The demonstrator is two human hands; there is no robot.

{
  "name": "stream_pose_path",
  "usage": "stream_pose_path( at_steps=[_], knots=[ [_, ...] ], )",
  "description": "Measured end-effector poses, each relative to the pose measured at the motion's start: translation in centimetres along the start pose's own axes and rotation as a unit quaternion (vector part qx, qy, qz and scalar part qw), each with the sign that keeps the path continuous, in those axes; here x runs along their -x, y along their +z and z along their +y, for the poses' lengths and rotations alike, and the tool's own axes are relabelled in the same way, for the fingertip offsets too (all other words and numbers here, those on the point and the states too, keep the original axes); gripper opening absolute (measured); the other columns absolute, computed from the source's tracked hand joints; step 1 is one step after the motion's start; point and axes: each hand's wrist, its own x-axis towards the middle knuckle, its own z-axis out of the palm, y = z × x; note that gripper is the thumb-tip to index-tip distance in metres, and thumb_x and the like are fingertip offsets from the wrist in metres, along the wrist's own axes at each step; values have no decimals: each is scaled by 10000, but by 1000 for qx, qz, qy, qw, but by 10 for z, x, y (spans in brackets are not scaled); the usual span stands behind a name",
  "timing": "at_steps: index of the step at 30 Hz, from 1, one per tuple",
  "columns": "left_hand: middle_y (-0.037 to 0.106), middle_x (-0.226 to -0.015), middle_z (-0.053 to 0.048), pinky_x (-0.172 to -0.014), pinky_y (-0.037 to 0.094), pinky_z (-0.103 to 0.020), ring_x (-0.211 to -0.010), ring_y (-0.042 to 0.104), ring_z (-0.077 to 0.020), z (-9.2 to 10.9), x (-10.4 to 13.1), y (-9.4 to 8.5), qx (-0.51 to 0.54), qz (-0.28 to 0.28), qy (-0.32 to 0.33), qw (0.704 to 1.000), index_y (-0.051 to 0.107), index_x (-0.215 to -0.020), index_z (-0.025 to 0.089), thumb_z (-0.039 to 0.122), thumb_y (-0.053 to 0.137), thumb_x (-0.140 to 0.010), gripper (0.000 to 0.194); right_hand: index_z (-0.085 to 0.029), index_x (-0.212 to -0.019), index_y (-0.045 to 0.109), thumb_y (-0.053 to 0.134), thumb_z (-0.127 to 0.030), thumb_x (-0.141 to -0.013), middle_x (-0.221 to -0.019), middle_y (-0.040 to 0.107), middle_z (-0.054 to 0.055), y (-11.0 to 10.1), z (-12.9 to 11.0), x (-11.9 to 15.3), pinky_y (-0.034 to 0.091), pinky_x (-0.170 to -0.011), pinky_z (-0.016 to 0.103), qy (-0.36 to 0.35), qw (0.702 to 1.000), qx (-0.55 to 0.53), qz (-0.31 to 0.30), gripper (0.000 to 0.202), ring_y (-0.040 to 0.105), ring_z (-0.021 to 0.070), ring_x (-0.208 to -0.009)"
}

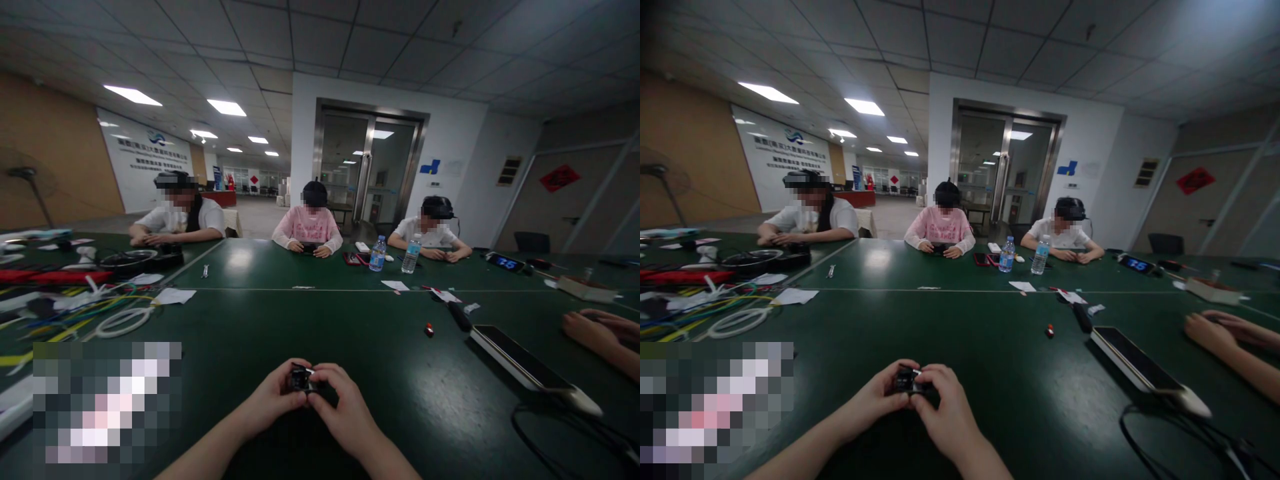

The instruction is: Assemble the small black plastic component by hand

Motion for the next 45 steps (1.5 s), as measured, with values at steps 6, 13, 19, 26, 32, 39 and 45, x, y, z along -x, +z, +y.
stream_pose_path(
  at_steps=[6,13,19,26,32,39,45],
  knots=[
    [578,-943,-15,-805,440,-368,-887,566,-186,-3,-1,-1,13,-8,5,1000,509,-1040,226,198,689,-689,396,-256,-926,605,587,-184,-733,-1076,566,30,-1,-1,0,413,-915,362,6,1000,2,-4,207,529,210,-1040],
    [577,-965,-22,-803,442,-372,-884,574,-185,-6,-2,-3,12,-18,4,1000,485,-1070,231,227,661,-721,391,-259,-939,619,603,-198,-731,-1082,564,37,0,5,-1,413,-919,370,3,1000,10,-7,217,528,210,-1043],
    [576,-961,-18,-810,439,-389,-902,572,-197,-7,-2,-3,19,-11,8,1000,482,-1055,240,226,689,-689,420,-255,-952,618,601,-219,-738,-1099,557,47,1,11,-2,413,-925,380,-11,1000,10,-6,218,526,212,-1052],
    [574,-998,-19,-821,437,-380,-934,566,-199,-7,-2,-5,5,-11,0,1000,486,-1068,253,185,679,-696,424,-273,-941,613,593,-206,-749,-1112,543,30,0,4,1,408,-920,380,-1,1000,-3,-11,204,516,209,-1063],
    [573,-995,-20,-778,445,-371,-827,593,-181,-7,-1,-5,-7,11,-6,1000,482,-1069,255,231,670,-707,409,-230,-912,613,594,-240,-748,-1092,575,45,-1,9,-4,401,-911,368,34,988,-138,62,165,528,216,-1045],
    [607,-927,-24,-719,450,-335,-772,606,-180,-6,-1,-6,-27,26,-9,999,453,-1078,254,305,670,-704,435,-228,-937,596,621,-341,-714,-922,619,29,-7,28,-15,481,-703,305,206,847,-427,240,251,592,171,-797],
    [607,-976,-36,-743,454,-350,-812,608,-204,-6,0,-8,-42,30,-32,998,448,-1084,265,320,685,-684,469,-216,-872,620,590,-286,-726,-809,615,12,-15,22,-16,468,-620,257,251,749,-550,272,164,575,132,-686]
  ],
)
